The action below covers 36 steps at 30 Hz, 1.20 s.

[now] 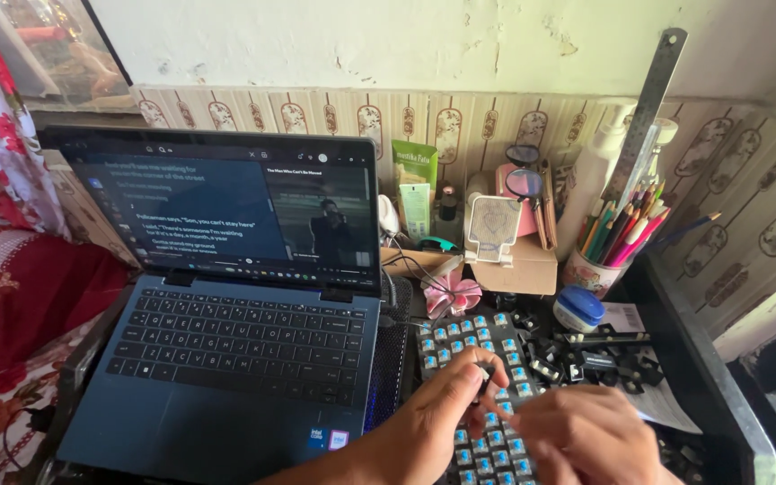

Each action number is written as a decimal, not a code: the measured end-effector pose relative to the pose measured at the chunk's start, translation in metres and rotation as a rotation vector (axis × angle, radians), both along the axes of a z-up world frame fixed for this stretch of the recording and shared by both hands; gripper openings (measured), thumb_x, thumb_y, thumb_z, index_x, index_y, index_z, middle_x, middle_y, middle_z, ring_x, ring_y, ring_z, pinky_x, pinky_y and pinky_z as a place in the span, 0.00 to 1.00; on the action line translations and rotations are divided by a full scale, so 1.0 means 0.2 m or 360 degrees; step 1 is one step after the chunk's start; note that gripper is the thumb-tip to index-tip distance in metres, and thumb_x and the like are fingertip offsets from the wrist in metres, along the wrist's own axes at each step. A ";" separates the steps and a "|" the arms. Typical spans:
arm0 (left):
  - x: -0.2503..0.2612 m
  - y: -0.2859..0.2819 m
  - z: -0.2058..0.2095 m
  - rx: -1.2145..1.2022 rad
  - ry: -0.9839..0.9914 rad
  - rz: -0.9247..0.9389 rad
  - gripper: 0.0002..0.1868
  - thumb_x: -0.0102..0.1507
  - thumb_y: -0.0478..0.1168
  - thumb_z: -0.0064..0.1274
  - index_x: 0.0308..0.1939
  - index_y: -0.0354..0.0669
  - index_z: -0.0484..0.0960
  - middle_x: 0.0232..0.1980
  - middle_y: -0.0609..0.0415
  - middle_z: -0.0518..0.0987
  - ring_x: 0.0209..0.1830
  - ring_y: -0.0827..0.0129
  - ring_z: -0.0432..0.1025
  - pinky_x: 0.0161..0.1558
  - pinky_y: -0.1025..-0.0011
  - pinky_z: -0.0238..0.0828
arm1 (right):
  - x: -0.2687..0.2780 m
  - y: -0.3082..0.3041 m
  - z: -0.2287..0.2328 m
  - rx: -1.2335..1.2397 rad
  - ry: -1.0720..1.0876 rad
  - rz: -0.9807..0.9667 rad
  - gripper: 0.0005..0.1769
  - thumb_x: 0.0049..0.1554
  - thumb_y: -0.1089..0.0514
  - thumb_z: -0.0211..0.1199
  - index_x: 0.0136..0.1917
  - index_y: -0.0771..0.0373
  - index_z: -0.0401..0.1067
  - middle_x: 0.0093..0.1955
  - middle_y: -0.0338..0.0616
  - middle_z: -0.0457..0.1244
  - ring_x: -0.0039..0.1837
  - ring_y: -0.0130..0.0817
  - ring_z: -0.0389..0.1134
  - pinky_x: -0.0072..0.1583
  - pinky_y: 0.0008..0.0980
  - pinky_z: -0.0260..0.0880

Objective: Repairing or assembling a mechanical keyboard by manipulating keycaps and internal components.

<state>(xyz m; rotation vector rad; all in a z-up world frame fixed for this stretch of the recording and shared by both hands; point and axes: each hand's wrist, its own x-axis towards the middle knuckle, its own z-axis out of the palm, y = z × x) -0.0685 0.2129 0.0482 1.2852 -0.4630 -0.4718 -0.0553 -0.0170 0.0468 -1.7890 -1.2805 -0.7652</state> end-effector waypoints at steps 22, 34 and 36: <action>0.01 0.00 -0.03 -0.0031 -0.0123 0.0004 0.26 0.75 0.59 0.25 0.56 0.44 0.70 0.42 0.60 0.65 0.38 0.79 0.60 0.44 0.78 0.61 | -0.06 0.04 0.04 0.0229 0.0014 -0.0381 0.04 0.52 0.66 0.61 0.42 0.66 0.74 0.39 0.47 0.71 0.41 0.35 0.76 0.45 0.31 0.78; 0.02 -0.01 -0.03 0.0028 -0.0178 -0.0031 0.31 0.74 0.65 0.24 0.53 0.43 0.68 0.40 0.62 0.64 0.37 0.78 0.59 0.43 0.77 0.61 | -0.05 0.02 0.09 0.0081 -0.0127 -0.0269 0.03 0.49 0.67 0.62 0.40 0.66 0.72 0.38 0.46 0.71 0.40 0.35 0.77 0.45 0.32 0.79; 0.01 -0.01 -0.02 0.0075 -0.0231 -0.0052 0.33 0.74 0.66 0.24 0.54 0.42 0.70 0.39 0.62 0.64 0.37 0.79 0.60 0.43 0.77 0.62 | -0.07 0.02 0.08 0.0087 -0.0098 -0.0381 0.03 0.49 0.67 0.63 0.40 0.66 0.72 0.37 0.46 0.71 0.39 0.36 0.77 0.44 0.31 0.78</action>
